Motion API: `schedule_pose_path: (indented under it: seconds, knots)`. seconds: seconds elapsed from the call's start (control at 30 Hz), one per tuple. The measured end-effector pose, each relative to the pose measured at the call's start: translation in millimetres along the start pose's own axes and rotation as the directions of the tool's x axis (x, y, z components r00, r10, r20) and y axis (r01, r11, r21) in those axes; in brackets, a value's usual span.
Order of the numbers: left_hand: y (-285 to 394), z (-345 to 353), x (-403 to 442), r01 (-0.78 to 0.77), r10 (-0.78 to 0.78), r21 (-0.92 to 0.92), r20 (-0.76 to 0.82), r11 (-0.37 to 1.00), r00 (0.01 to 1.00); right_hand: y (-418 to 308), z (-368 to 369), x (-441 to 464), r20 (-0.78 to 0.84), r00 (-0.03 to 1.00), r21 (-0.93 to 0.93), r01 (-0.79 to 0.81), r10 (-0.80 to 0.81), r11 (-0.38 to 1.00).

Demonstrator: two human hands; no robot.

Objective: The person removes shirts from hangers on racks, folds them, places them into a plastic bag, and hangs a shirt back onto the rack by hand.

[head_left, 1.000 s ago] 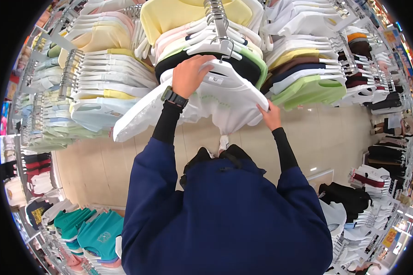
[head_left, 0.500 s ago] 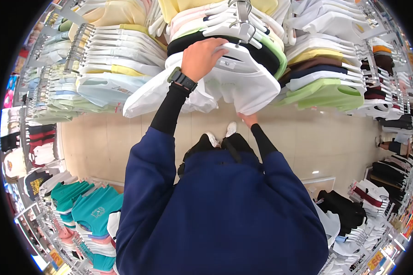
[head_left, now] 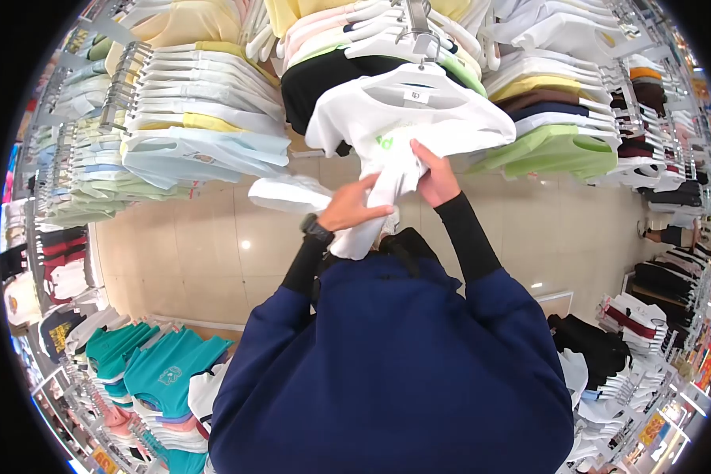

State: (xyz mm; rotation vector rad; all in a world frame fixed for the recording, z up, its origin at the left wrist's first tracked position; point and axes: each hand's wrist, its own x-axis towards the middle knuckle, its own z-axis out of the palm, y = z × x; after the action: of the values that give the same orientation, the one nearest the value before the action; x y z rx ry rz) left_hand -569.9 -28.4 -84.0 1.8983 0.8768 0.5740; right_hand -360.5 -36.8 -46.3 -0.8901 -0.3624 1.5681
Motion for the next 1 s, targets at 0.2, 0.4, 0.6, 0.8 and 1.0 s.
schedule_pose_path:
  seconds: [0.2, 0.4, 0.6, 0.8, 1.0]
  knots:
    - [1, 13, 6, 0.216, -0.192, -0.582, 0.104, 0.784, 0.976, -1, 3, 11, 0.019, 0.977, -0.096, 0.213, -0.212, 0.972]
    - [25, -18, 23, 0.273, -0.449, -0.904, 0.105, 0.329, 0.888, 45, -22, -51, -0.050, 0.762, -0.822, 0.336, -0.645, 0.461]
    - [1, -34, 28, 0.240, -0.200, -0.954, 0.204, 0.177, 0.958, 66, -36, -77, -0.048, 0.921, -0.804, 0.194, -0.386, 0.562]
    - [5, -36, 25, 0.197, -0.189, -0.980, 0.190, 0.015, 0.963, 61, -29, -66, -0.041, 0.889, -0.714, 0.294, -0.456, 0.636]
    - [2, -43, 24, 0.200, -0.091, -0.977, 0.193, 0.073, 0.977, 77, -50, -52, 0.131, 0.987, -0.646, 0.016, 0.090, 0.764]
